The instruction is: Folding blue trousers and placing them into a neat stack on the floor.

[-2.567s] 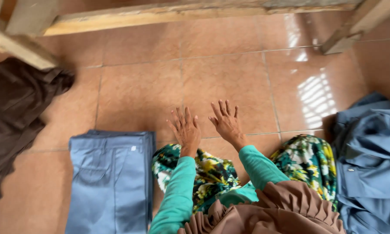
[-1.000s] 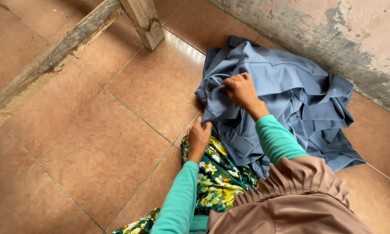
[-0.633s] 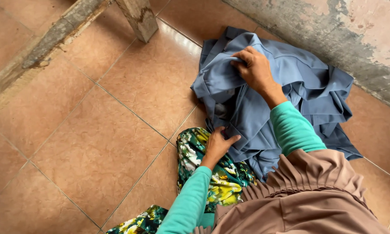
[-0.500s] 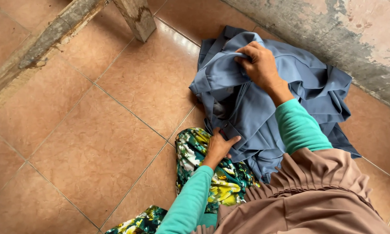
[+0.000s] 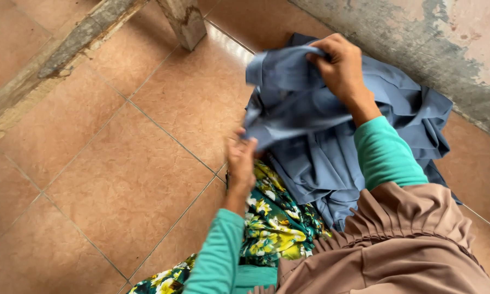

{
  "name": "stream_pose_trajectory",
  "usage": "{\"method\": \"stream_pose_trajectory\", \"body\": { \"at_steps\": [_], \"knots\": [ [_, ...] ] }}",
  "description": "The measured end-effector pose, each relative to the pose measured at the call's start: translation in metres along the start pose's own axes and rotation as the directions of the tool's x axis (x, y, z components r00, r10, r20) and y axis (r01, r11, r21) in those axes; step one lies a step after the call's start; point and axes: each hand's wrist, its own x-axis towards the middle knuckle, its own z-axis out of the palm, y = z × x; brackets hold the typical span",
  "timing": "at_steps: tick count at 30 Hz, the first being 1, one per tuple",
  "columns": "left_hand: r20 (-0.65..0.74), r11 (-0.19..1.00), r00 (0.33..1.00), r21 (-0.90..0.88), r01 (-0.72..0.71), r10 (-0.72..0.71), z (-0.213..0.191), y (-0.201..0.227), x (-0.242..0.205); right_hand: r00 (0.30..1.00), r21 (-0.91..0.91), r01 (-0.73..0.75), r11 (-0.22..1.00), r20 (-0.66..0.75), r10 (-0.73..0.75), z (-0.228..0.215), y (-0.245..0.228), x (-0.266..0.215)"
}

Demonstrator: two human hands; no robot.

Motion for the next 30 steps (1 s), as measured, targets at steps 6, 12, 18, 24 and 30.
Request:
{"method": "stream_pose_trajectory", "body": {
  "at_steps": [6, 12, 18, 24, 30],
  "knots": [
    [0.05, 0.81, 0.859, 0.311, -0.498, 0.509, -0.043, 0.086, -0.005, 0.987, 0.264, -0.102, 0.959, -0.094, 0.131, 0.029, -0.045, -0.024],
    [-0.272, 0.982, 0.962, 0.175, 0.064, -0.014, -0.141, -0.035, 0.039, 0.81, 0.007, -0.234, 0.972, 0.555, 0.191, 0.114, -0.078, -0.086],
    [-0.298, 0.99, 0.955, 0.136, 0.031, 0.011, -0.15, -0.012, 0.049, 0.929, -0.047, -0.167, 0.985, 0.328, 0.173, 0.116, -0.082, -0.071],
    [-0.33, 0.999, 0.944, -0.042, 0.008, -0.021, -0.16, -0.01, 0.064, 0.916, 0.032, 0.19, 0.981, 0.354, -0.189, 0.16, -0.106, -0.154],
    [-0.308, 0.959, 0.921, -0.226, 0.172, -0.237, -0.133, -0.013, 0.045, 0.945, -0.055, 0.222, 0.973, 0.256, -0.201, 0.167, -0.115, -0.191]
  ]
}}
